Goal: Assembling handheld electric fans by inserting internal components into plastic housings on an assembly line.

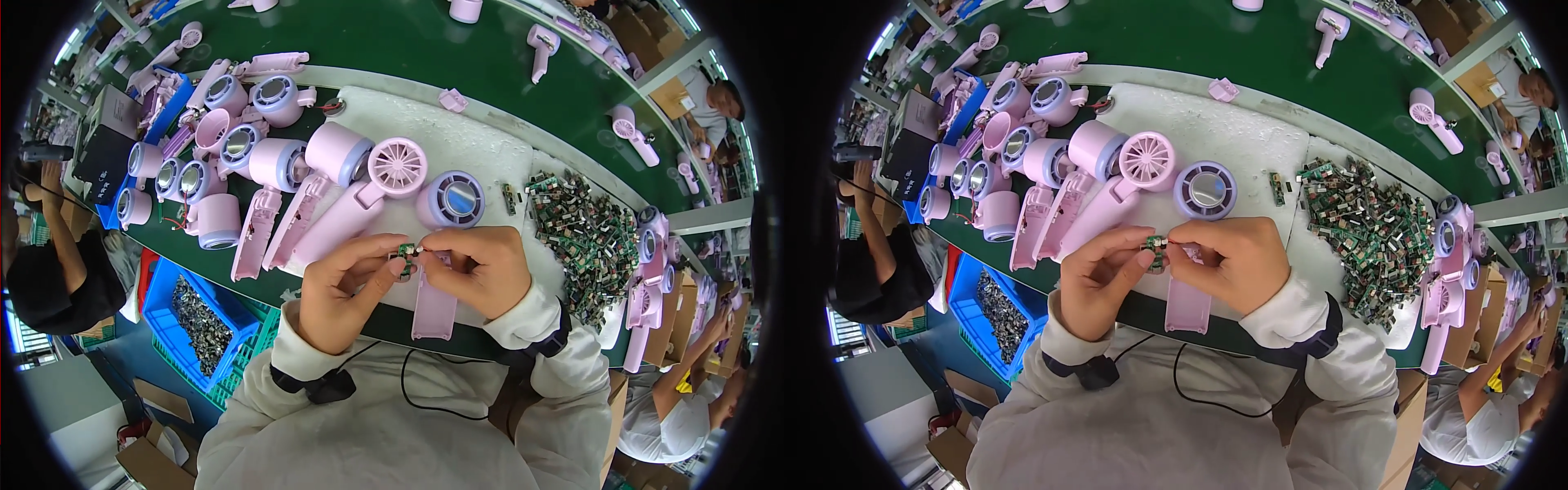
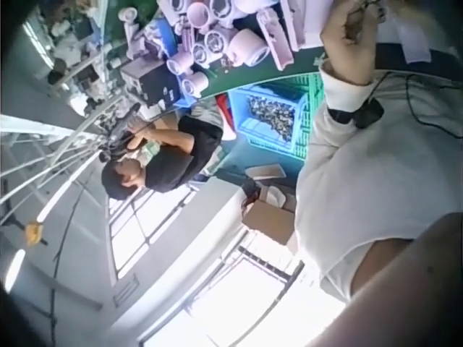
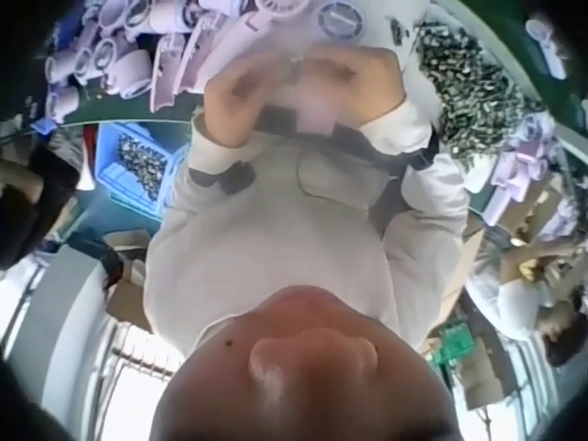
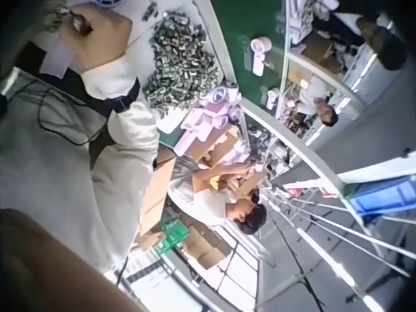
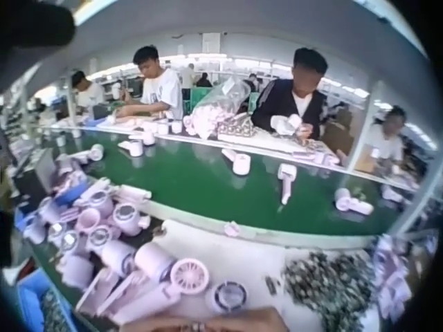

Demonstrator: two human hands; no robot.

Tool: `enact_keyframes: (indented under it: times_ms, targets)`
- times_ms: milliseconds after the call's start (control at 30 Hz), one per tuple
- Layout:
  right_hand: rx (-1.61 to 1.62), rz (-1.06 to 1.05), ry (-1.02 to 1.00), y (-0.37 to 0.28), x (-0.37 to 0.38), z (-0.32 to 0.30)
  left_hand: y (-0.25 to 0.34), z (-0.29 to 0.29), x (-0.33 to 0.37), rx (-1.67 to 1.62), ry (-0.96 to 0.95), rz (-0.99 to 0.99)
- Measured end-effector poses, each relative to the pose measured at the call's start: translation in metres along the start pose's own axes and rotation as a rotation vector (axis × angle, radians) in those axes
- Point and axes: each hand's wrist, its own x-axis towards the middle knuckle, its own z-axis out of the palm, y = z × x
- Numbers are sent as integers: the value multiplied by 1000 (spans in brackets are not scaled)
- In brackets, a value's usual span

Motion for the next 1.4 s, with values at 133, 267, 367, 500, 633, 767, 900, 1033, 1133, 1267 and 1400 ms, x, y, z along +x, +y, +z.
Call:
enact_keyframes:
  times_ms: [133,267,367,500,633,767,900,1033,1133,1267,1400]
  targets:
    - [34,-66,73,4,-2,3,4,9,6,-120,80,-77]
    - [71,-30,66,5,-4,-2,1,8,5,-1,16,-48]
    - [62,-39,79,7,-5,-4,-1,5,7,47,-22,14]
    - [64,-66,95,12,-8,-3,0,1,10,164,-59,56]
    - [110,-24,64,12,-8,-7,-1,-5,10,119,-92,66]
    - [193,52,-4,15,-9,-13,1,-11,15,81,-173,49]
    - [254,36,-31,25,-12,-6,-6,-18,19,127,-186,-3]
    - [239,43,-31,30,-12,-1,0,-15,18,166,-180,-25]
    - [215,59,-34,29,-11,-4,2,-16,22,155,-197,-48]
    - [209,25,33,22,-9,-5,-10,-2,17,89,-48,11]
    - [225,-87,139,16,-12,-2,-15,15,4,151,94,127]
